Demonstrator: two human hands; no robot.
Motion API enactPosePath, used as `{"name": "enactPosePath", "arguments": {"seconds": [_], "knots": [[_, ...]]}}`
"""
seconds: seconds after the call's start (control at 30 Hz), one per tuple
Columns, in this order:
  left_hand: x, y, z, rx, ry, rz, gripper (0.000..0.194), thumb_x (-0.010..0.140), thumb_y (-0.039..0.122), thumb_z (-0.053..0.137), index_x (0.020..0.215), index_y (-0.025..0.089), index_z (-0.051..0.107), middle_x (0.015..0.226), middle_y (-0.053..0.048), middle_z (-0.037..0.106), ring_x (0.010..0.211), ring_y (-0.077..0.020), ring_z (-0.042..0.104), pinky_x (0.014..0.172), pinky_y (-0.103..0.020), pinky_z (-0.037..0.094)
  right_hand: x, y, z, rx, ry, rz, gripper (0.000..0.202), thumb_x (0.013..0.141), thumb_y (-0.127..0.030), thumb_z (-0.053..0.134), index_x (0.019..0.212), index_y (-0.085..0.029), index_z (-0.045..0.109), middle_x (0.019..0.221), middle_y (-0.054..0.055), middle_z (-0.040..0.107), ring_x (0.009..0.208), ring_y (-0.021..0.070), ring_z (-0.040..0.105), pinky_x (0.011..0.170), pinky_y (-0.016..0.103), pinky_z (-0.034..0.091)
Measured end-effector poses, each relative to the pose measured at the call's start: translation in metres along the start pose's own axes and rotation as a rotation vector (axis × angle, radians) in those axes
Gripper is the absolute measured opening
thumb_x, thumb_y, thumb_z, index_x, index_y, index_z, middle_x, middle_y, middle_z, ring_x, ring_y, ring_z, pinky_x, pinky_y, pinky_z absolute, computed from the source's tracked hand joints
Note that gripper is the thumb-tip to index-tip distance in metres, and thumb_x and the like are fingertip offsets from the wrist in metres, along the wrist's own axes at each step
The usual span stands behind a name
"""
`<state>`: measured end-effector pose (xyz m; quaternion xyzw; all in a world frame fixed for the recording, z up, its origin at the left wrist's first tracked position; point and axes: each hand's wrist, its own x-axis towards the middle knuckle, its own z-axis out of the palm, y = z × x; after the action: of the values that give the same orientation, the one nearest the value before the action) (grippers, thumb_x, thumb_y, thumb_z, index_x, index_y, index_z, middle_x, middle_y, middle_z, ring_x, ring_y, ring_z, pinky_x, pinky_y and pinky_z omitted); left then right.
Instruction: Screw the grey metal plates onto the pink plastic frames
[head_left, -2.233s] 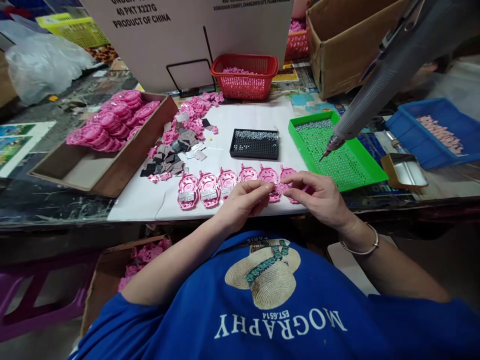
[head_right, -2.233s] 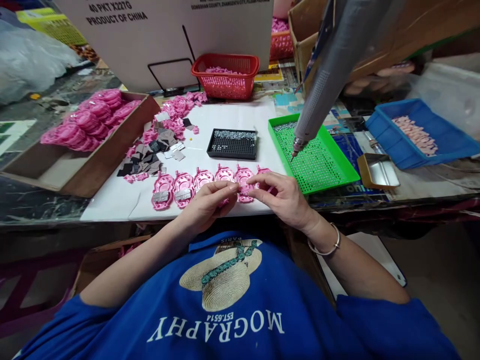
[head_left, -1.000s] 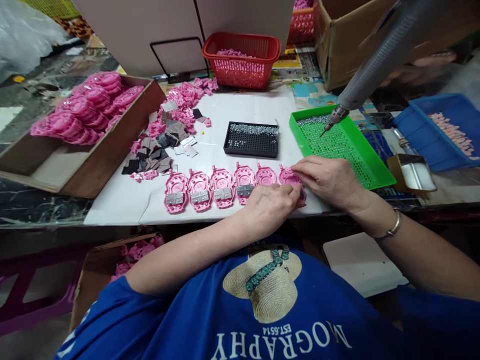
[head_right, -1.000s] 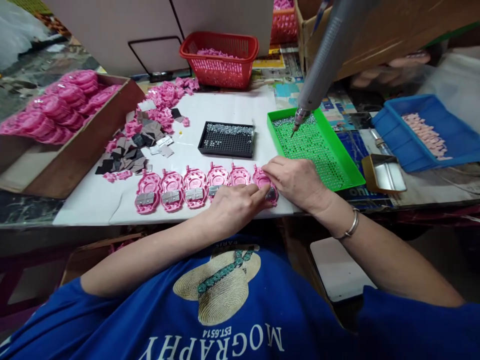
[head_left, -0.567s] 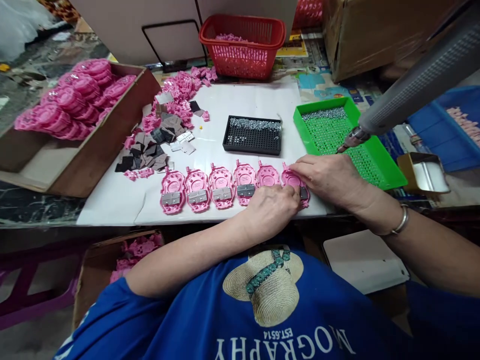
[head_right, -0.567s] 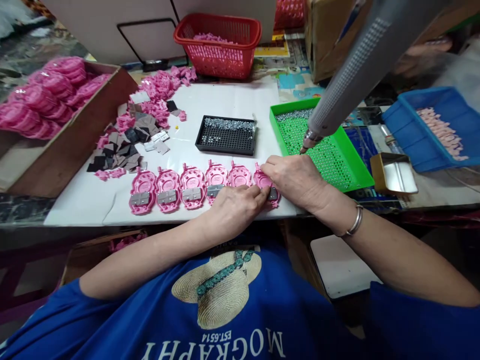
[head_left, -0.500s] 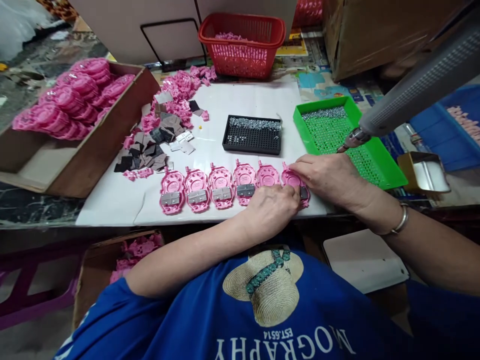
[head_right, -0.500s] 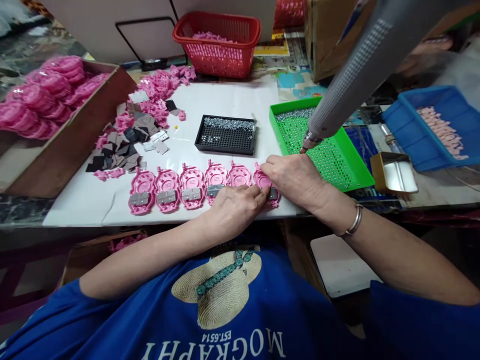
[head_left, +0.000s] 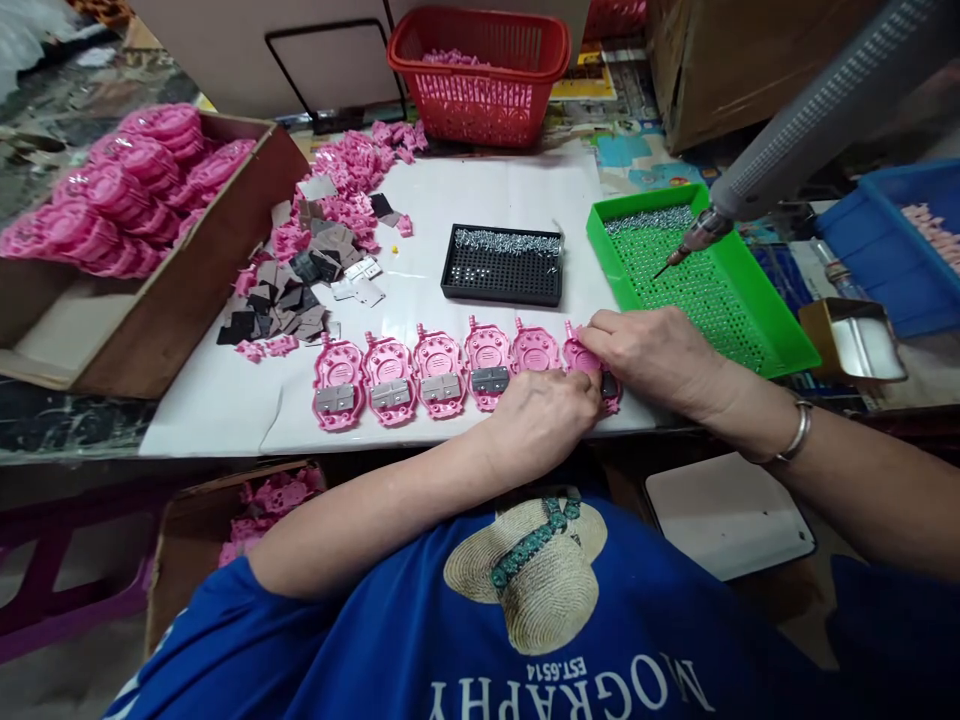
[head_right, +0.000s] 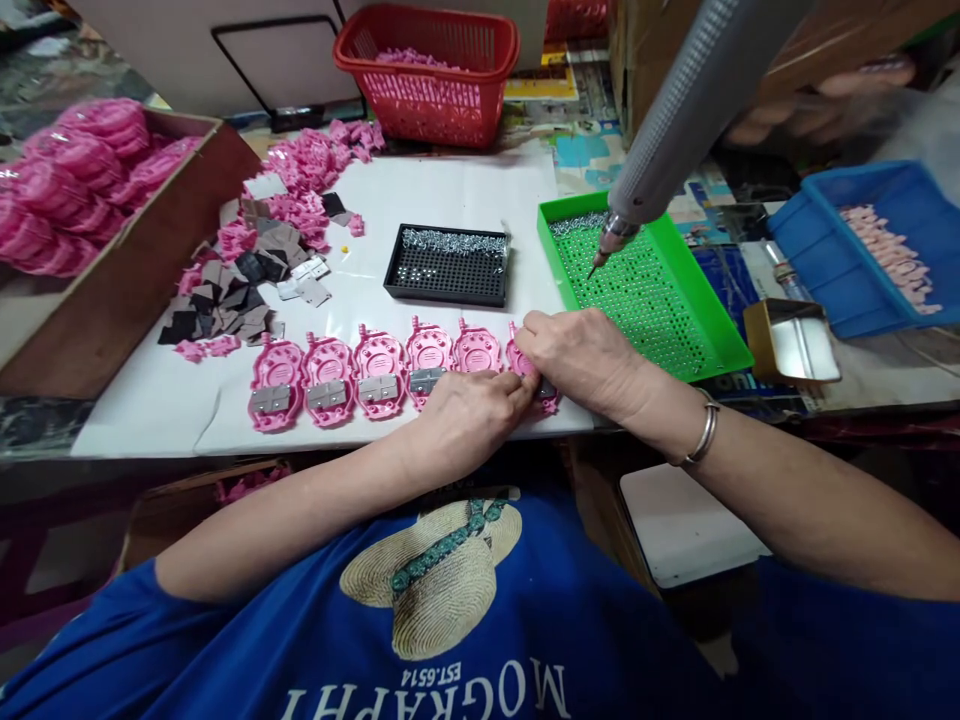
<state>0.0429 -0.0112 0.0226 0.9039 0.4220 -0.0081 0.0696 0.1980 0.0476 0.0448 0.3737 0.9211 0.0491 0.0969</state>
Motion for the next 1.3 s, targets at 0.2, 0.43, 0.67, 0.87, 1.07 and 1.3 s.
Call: {"name": "enactPosePath", "arguments": {"seconds": [0.2,0.43,0.67,0.87,1.07,1.3], "knots": [[0.0,-0.001,0.002,-0.033,0.02,-0.008,0.022,0.099,0.015,0.046,0.111,0.009,0.064,0.084,-0.009,0.07,0.076,-0.0206,0.069,0.054,-0.027,0.039,0.0,0.002,0.005,0.005,0.086,-0.022,0.02,0.091,-0.011,0.05,0.085,-0.014,0.069,0.08,0.01,0.069,0.057,0.0144,0.053,0.051,0.032,0.024],[-0.011,-0.023,-0.001,-0.936,0.334,-0.157,0.062,0.089,0.028,0.069,0.145,0.015,0.044,0.074,0.002,0.064,0.066,-0.0115,0.059,0.064,-0.023,0.045,-0.016,-0.001,-0.02,0.449,0.572,0.082,0.024,0.098,-0.03,0.052,0.1,-0.019,0.072,0.085,0.006,0.072,0.07,0.0156,0.062,0.062,0.028,0.043],[-0.026,-0.04,-0.007,-1.462,0.27,-0.138,0.098,0.08,0.009,0.072,0.157,0.018,0.014,0.102,-0.006,0.07,0.085,-0.0132,0.067,0.081,-0.027,0.054,-0.007,-0.023,-0.017,0.778,0.454,-0.249,0.023,0.097,-0.023,0.054,0.114,-0.018,0.069,0.103,0.006,0.075,0.088,0.0133,0.068,0.074,0.026,0.051],[-0.029,-0.044,0.001,-1.49,0.216,-0.093,0.105,0.077,0.012,0.074,0.159,0.02,0.009,0.103,-0.007,0.071,0.088,-0.0151,0.069,0.082,-0.029,0.055,0.004,-0.025,-0.011,0.778,0.433,-0.381,0.016,0.096,-0.024,0.056,0.101,-0.015,0.069,0.09,0.005,0.073,0.077,0.0119,0.065,0.066,0.024,0.049],[-0.034,-0.049,0.002,-1.667,0.261,-0.127,0.083,0.069,0.02,0.082,0.143,0.019,0.045,0.118,-0.009,0.067,0.099,-0.0163,0.066,0.085,-0.027,0.052,0.005,-0.026,-0.012,0.875,0.434,-0.19,0.014,0.095,-0.027,0.055,0.095,-0.018,0.065,0.091,0.005,0.072,0.081,0.0145,0.064,0.073,0.028,0.05],[-0.047,-0.048,-0.002,-1.184,0.581,-0.164,0.03,0.089,0.035,0.068,0.111,0.014,0.067,0.067,0.003,0.057,0.059,-0.0083,0.048,0.058,-0.021,0.039,0.003,-0.026,-0.017,1.34,0.155,0.063,0.025,0.095,-0.04,0.055,0.093,-0.017,0.062,0.052,-0.008,0.047,0.044,0.0077,0.042,0.044,0.022,0.035]]}}
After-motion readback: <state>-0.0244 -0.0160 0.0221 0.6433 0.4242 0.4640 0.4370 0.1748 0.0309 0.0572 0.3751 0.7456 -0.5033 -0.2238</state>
